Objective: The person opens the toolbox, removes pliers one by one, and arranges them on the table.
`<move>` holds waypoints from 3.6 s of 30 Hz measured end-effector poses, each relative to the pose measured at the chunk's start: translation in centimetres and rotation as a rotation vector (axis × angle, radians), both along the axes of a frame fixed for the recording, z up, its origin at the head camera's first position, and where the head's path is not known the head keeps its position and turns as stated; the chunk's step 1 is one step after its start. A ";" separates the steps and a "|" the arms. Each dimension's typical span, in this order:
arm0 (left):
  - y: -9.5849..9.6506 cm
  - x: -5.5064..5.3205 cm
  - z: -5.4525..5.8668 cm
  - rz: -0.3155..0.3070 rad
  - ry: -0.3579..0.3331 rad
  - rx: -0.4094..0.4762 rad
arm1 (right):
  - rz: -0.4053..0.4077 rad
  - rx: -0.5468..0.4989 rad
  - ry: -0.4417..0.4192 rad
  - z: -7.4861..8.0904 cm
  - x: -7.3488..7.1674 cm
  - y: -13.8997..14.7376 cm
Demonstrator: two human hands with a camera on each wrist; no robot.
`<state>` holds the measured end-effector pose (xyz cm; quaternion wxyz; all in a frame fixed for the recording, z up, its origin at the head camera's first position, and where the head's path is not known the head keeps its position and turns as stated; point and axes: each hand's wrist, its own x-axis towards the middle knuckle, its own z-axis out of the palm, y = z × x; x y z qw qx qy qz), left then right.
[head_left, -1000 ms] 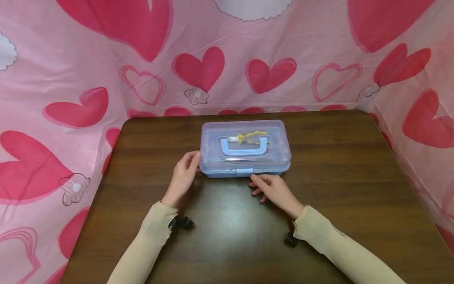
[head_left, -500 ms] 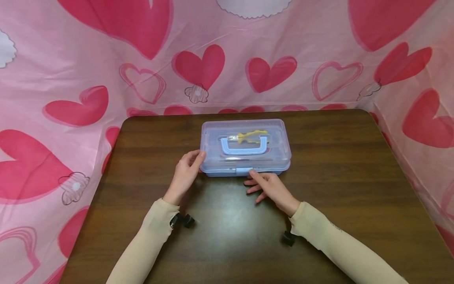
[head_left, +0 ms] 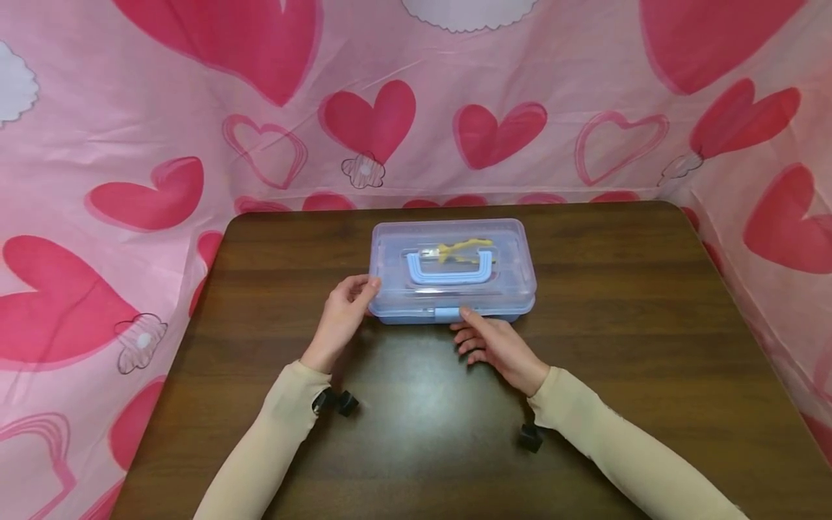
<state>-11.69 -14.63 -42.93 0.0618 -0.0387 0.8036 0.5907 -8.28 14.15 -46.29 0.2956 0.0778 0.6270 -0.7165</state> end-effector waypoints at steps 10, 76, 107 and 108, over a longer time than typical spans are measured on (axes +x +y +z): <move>-0.1 0.1 0.3 -0.016 -0.043 0.004 | -0.091 -0.010 0.010 -0.2 0.2 -0.4; -0.7 -0.3 0.7 -0.066 -0.045 0.062 | 0.233 0.169 0.293 0.4 0.1 2.2; -2.0 1.8 -0.7 -0.033 0.039 0.118 | 0.036 0.585 0.527 3.0 0.8 11.7; -2.0 1.8 -0.8 -0.039 0.041 0.116 | 0.026 0.593 0.538 3.0 0.6 11.7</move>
